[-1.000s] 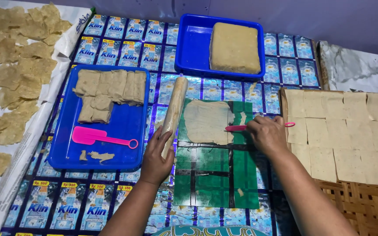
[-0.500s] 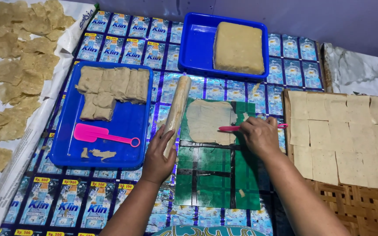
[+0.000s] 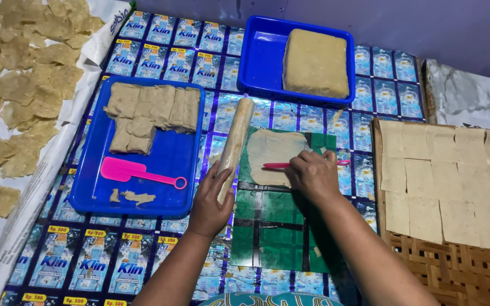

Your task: Flattening dough with a rolling pin and cutting it into square sheets on a prepared surface.

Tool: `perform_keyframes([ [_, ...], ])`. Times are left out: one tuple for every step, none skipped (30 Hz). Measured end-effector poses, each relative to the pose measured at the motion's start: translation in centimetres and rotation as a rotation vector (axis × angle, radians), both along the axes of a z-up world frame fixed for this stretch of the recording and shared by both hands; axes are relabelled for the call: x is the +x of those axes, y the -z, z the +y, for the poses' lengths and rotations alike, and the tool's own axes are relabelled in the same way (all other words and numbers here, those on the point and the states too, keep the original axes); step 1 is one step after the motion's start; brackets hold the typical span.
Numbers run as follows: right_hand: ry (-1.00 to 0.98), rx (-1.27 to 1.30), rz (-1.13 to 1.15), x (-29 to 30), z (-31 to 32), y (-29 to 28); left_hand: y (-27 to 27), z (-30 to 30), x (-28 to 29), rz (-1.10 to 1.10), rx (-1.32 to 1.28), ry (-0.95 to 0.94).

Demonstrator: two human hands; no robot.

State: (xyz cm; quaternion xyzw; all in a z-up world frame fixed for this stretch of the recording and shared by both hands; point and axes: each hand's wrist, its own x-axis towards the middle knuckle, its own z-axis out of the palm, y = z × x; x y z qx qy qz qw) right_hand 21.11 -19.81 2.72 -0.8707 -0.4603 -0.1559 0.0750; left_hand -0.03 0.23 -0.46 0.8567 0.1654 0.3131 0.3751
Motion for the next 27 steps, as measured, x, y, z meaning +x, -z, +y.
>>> perform_keyframes([
  [-0.002,-0.001,0.000,-0.3,0.6,0.1,0.1,0.0,0.0,0.000,-0.001,-0.002],
  [-0.003,0.025,0.002,-0.5,1.2,0.2,0.3,0.0,0.0,-0.005,0.005,-0.002],
  [-0.005,0.050,0.004,-0.7,1.8,0.3,0.4,0.0,0.0,-0.010,0.010,-0.003],
  [-0.005,0.051,0.004,-0.9,2.1,0.4,0.5,0.1,0.0,-0.010,0.010,-0.003],
  [-0.012,0.041,0.018,-1.1,2.4,0.4,0.6,0.1,0.1,-0.010,0.013,-0.005],
  [-0.019,0.033,0.032,-1.4,2.7,0.5,0.6,0.0,0.0,-0.009,0.017,-0.006],
  [-0.018,0.034,0.033,-1.3,2.5,0.5,0.6,0.0,-0.1,-0.008,0.018,-0.005],
  [-0.005,0.041,0.054,-1.1,2.3,0.4,0.5,0.0,-0.1,-0.008,0.013,-0.003],
  [0.008,0.048,0.075,-0.9,2.1,0.3,0.4,0.1,-0.1,-0.007,0.007,0.000],
  [0.009,0.050,0.074,0.3,1.0,0.7,0.4,0.1,0.0,-0.009,0.009,0.001],
  [0.076,0.016,0.048,1.5,-0.1,1.0,0.4,0.1,0.0,-0.009,0.009,-0.002],
  [0.144,-0.019,0.023,2.6,-1.4,1.3,0.5,0.1,0.1,-0.010,0.008,-0.005],
  [0.146,-0.020,0.022,3.8,-2.7,1.1,0.3,0.1,0.1,-0.011,0.007,-0.003],
  [0.215,-0.044,-0.023,4.9,-4.1,0.8,0.0,0.0,0.0,-0.009,-0.001,-0.001],
  [0.283,-0.068,-0.068,6.0,-5.5,0.6,-0.2,0.0,0.0,-0.007,-0.010,0.002],
  [0.284,-0.067,-0.069,6.6,-6.2,0.4,-0.1,0.0,0.0,-0.008,-0.009,0.003],
  [0.313,-0.094,-0.084,7.3,-7.0,0.2,-0.1,0.0,0.0,-0.006,-0.005,0.001],
  [0.343,-0.120,-0.098,7.9,-7.7,0.0,-0.1,0.0,0.0,-0.004,0.000,0.001],
  [0.345,-0.119,-0.098,8.1,-8.0,-0.1,-0.1,-0.1,0.0,-0.004,0.001,0.003],
  [0.345,-0.137,-0.100,8.4,-8.1,-0.2,-0.2,-0.1,0.0,-0.001,-0.004,0.000],
  [0.345,-0.154,-0.103,8.6,-8.3,-0.3,-0.2,-0.1,0.0,0.002,-0.009,-0.003],
  [0.344,-0.153,-0.102,8.8,-8.3,-0.1,-0.2,-0.1,0.1,0.003,-0.007,-0.004],
  [0.339,-0.167,-0.093,9.0,-8.4,0.1,-0.1,-0.1,0.1,0.000,-0.003,-0.003],
  [0.334,-0.182,-0.085,9.1,-8.4,0.2,-0.1,-0.1,0.1,-0.002,0.000,-0.002],
  [0.333,-0.181,-0.084,9.3,-8.5,0.5,-0.1,-0.1,0.1,-0.001,0.000,-0.003],
  [0.327,-0.195,-0.088,9.5,-8.5,0.7,-0.1,-0.1,0.1,0.000,0.002,-0.004],
  [0.320,-0.209,-0.093,9.6,-8.6,0.9,-0.1,-0.1,0.1,0.001,0.004,-0.006],
])
